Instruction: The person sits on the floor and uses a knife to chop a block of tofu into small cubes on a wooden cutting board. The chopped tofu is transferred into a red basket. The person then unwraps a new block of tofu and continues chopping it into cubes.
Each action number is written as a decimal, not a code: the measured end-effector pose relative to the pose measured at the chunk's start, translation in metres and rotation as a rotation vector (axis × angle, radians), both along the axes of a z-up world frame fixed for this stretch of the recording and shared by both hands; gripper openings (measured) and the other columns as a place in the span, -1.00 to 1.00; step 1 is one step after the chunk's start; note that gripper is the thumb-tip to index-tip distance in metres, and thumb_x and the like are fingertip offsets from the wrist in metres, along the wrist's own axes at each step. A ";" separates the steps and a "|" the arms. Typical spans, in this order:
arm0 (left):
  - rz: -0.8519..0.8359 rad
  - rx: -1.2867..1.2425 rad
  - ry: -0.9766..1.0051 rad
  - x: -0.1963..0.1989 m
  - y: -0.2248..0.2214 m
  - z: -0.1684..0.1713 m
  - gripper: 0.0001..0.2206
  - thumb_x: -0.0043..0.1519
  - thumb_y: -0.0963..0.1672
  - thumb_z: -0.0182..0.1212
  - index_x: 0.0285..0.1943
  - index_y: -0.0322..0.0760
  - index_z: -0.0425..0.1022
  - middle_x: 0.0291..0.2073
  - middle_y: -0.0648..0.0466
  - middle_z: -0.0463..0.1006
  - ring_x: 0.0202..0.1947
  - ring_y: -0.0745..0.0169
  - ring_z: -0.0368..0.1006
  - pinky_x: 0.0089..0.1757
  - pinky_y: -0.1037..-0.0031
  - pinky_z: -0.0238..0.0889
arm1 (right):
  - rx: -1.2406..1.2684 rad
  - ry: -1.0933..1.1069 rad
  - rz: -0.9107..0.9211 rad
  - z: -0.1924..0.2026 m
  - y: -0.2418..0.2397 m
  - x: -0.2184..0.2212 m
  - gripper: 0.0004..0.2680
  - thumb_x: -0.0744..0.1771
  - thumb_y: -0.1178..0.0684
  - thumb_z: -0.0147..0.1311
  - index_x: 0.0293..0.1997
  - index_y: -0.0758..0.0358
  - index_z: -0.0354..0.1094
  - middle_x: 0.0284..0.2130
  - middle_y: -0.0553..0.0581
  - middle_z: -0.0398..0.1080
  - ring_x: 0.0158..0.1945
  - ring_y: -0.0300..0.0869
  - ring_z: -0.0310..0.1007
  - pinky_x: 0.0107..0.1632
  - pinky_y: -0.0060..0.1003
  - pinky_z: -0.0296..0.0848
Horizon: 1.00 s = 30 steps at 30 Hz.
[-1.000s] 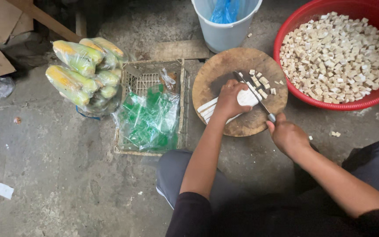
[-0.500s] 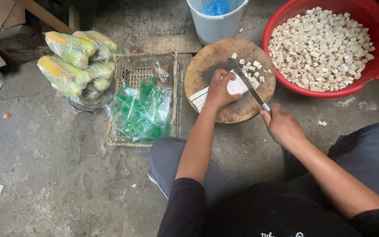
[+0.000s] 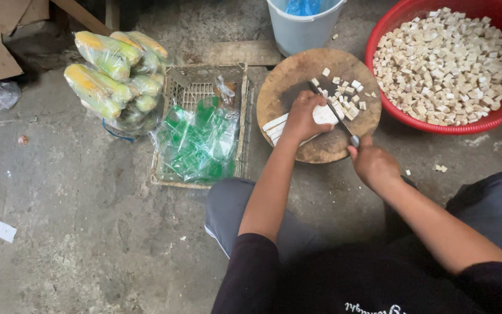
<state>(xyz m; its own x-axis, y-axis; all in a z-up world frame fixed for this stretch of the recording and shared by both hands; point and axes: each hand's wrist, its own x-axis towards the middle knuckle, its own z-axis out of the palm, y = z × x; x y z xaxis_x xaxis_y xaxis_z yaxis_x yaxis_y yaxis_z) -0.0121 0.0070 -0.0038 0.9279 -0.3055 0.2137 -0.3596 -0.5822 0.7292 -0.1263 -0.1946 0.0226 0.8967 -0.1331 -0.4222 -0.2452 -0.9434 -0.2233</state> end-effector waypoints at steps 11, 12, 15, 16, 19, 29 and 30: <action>-0.003 0.075 -0.037 -0.007 0.010 0.010 -0.40 -0.25 -0.05 0.62 0.03 -0.12 0.53 0.09 -0.05 0.40 0.16 -0.14 0.34 0.14 0.22 0.26 | 0.208 -0.111 -0.034 0.037 -0.008 -0.008 -0.62 0.41 -0.25 -0.16 0.15 0.31 0.21 -0.15 0.54 0.46 -0.04 0.43 0.46 0.01 0.25 0.40; 0.006 0.076 -0.019 -0.008 0.009 0.007 -0.39 -0.28 -0.05 0.63 0.01 -0.12 0.52 0.06 -0.06 0.38 0.16 -0.13 0.34 0.14 0.22 0.26 | 0.177 -0.095 -0.019 0.044 -0.007 -0.018 -0.62 0.42 -0.25 -0.17 0.13 0.32 0.21 -0.18 0.54 0.48 -0.07 0.42 0.48 0.00 0.24 0.42; 0.014 0.131 0.043 -0.003 0.009 0.002 -0.42 -0.26 -0.05 0.63 -0.01 -0.09 0.54 0.07 -0.03 0.39 0.14 -0.15 0.33 0.13 0.21 0.26 | 0.093 -0.051 0.015 0.056 -0.002 -0.036 -0.63 0.45 -0.26 -0.20 0.08 0.34 0.21 -0.24 0.53 0.51 -0.12 0.39 0.53 -0.04 0.22 0.47; 0.010 0.125 0.045 -0.001 0.011 0.001 -0.41 -0.27 -0.05 0.64 -0.02 -0.08 0.53 0.07 -0.03 0.39 0.14 -0.15 0.33 0.13 0.20 0.26 | 0.072 -0.041 0.013 0.057 -0.001 -0.039 -0.64 0.44 -0.25 -0.19 0.05 0.33 0.21 -0.24 0.53 0.51 -0.12 0.38 0.53 -0.06 0.22 0.47; 0.003 0.098 0.054 0.000 0.009 -0.003 -0.40 -0.29 -0.05 0.66 -0.02 -0.07 0.52 0.08 -0.02 0.39 0.15 -0.17 0.33 0.12 0.18 0.25 | 0.008 0.009 0.036 0.047 -0.001 -0.040 -0.63 0.44 -0.25 -0.20 0.04 0.36 0.20 -0.26 0.52 0.52 -0.14 0.34 0.56 -0.08 0.17 0.50; 0.053 0.109 0.045 -0.009 0.007 -0.001 -0.35 -0.24 -0.04 0.63 0.04 -0.19 0.44 0.08 -0.03 0.43 0.16 -0.17 0.32 0.14 0.16 0.24 | 0.143 0.046 -0.044 0.008 0.002 0.017 -0.61 0.44 -0.25 -0.18 0.14 0.36 0.27 -0.03 0.54 0.45 0.07 0.34 0.46 0.11 0.16 0.40; 0.071 0.157 0.068 -0.008 0.008 0.001 -0.34 -0.24 -0.02 0.64 0.03 -0.22 0.42 0.06 -0.04 0.43 0.15 -0.18 0.32 0.13 0.15 0.23 | 0.166 0.036 -0.043 0.011 0.000 0.019 -0.61 0.45 -0.24 -0.18 0.16 0.37 0.25 -0.02 0.56 0.44 0.08 0.35 0.45 0.13 0.16 0.39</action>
<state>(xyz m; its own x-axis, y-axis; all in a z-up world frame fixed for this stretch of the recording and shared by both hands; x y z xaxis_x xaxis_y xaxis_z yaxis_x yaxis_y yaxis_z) -0.0200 0.0154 -0.0024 0.9591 -0.2633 0.1042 -0.2662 -0.7132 0.6485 -0.1072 -0.1946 0.0332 0.8755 -0.0968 -0.4734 -0.2951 -0.8829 -0.3653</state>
